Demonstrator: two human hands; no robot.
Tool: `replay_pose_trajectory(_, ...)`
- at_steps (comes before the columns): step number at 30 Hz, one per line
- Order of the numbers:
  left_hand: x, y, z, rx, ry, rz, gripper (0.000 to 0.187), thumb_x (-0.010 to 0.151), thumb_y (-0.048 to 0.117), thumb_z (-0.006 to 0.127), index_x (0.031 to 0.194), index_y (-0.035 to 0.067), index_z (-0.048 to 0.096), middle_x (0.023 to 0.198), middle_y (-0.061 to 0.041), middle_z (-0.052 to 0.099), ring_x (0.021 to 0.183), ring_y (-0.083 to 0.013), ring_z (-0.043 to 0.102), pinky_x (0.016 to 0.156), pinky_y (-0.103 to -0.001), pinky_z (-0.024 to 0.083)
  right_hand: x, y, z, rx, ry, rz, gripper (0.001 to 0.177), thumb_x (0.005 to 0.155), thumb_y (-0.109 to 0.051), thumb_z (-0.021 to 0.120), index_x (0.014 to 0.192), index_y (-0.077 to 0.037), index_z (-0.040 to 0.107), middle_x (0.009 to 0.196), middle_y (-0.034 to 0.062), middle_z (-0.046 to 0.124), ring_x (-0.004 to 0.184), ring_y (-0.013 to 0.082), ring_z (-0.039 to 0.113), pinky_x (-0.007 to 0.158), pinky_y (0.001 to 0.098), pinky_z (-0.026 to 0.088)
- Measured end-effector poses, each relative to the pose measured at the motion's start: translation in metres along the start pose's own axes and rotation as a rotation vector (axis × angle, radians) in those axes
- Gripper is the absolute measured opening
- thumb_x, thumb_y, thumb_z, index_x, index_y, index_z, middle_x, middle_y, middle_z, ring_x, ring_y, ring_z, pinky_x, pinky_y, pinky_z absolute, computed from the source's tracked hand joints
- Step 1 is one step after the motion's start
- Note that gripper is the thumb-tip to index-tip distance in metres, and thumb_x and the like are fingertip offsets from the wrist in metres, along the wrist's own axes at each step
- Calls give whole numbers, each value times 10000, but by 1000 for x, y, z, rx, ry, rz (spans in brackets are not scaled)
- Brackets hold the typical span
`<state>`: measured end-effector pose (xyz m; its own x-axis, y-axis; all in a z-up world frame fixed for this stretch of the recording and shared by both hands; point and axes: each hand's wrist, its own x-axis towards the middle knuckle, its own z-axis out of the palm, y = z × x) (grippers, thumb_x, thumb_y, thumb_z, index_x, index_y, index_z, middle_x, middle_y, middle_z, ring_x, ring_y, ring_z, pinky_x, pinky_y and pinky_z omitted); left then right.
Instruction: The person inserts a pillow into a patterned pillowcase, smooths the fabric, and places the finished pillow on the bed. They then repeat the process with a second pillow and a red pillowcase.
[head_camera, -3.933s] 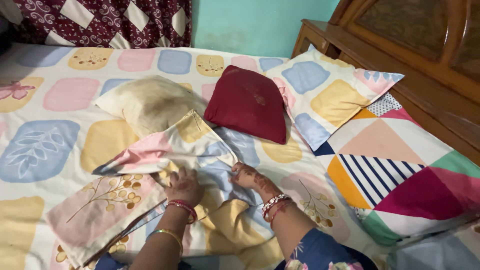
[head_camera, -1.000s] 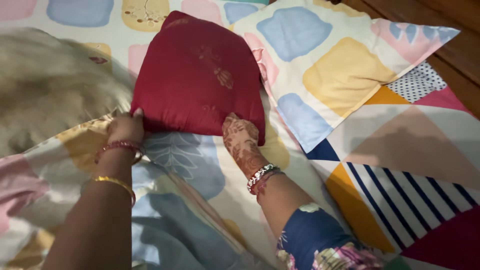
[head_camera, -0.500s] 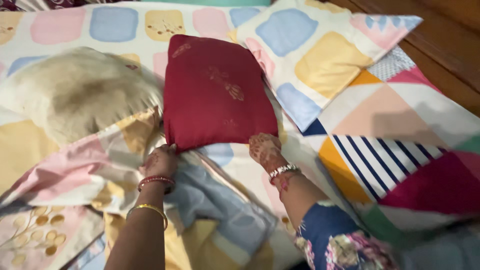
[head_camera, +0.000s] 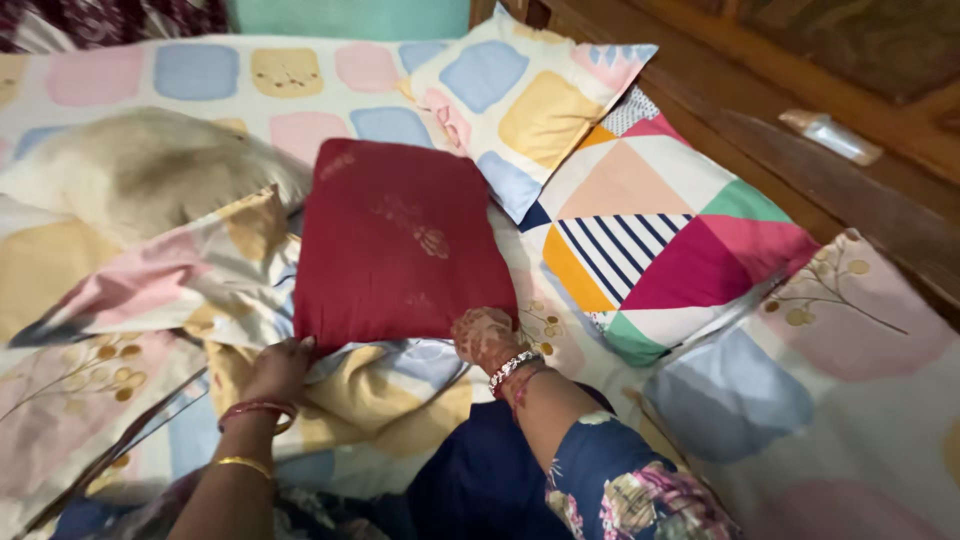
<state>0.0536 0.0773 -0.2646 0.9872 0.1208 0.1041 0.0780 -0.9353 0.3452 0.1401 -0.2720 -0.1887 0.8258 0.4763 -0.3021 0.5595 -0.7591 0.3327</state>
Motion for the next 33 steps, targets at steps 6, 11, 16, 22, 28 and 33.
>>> replay_pose_trajectory(6, -65, 107, -120, -494, 186, -322, 481, 1056, 453, 527, 1079, 22, 740, 969, -208, 737, 905, -383, 741, 875, -467, 538, -42, 39, -53, 58, 169, -88, 223, 897, -267, 619, 988, -180, 802, 1075, 56, 765, 999, 241, 738, 787, 421, 606)
replay_pose_trajectory(11, -85, 165, -221, -608, 274, -117, 493, 1033, 436, 565, 981, -15, 759, 848, -181, 749, 828, -302, 709, 816, -420, 534, -107, 113, -176, 144, 168, -23, 299, 900, -352, 669, 1000, -82, 746, 1072, 90, 750, 969, 227, 743, 813, 377, 600)
replay_pose_trajectory(16, -74, 206, -301, -760, 475, 136, 401, 1035, 345, 559, 1042, -17, 733, 829, -131, 730, 793, -185, 671, 771, -364, 521, -169, 163, -290, -88, 195, 101, 454, 976, -483, 641, 1040, -62, 797, 1093, 114, 802, 1067, 235, 718, 971, 361, 532)
replay_pose_trajectory(22, -73, 243, -389, -1054, 581, 317, 390, 1046, 330, 574, 960, -15, 736, 765, 15, 661, 717, -56, 533, 682, -276, 476, -216, 205, -378, -240, 657, -31, 366, 948, -473, 538, 1110, -241, 771, 1091, 37, 746, 1043, 276, 683, 924, 424, 514)
replay_pose_trajectory(28, -92, 258, -390, -935, 675, 106, 477, 1031, 349, 627, 755, -36, 681, 584, -5, 511, 563, -96, 440, 531, -323, 385, -209, 142, -352, 408, 817, 218, 444, 1059, -499, 420, 1070, -172, 720, 1067, 99, 755, 1007, 307, 714, 891, 418, 571)
replay_pose_trajectory(33, -97, 250, -361, -945, 700, 136, 435, 1026, 331, 629, 748, -4, 633, 598, -17, 524, 578, -106, 453, 541, -326, 413, -172, 54, -331, 629, 905, -59, 470, 1044, -512, 446, 1209, -144, 687, 1067, 136, 724, 996, 336, 682, 921, 438, 521)
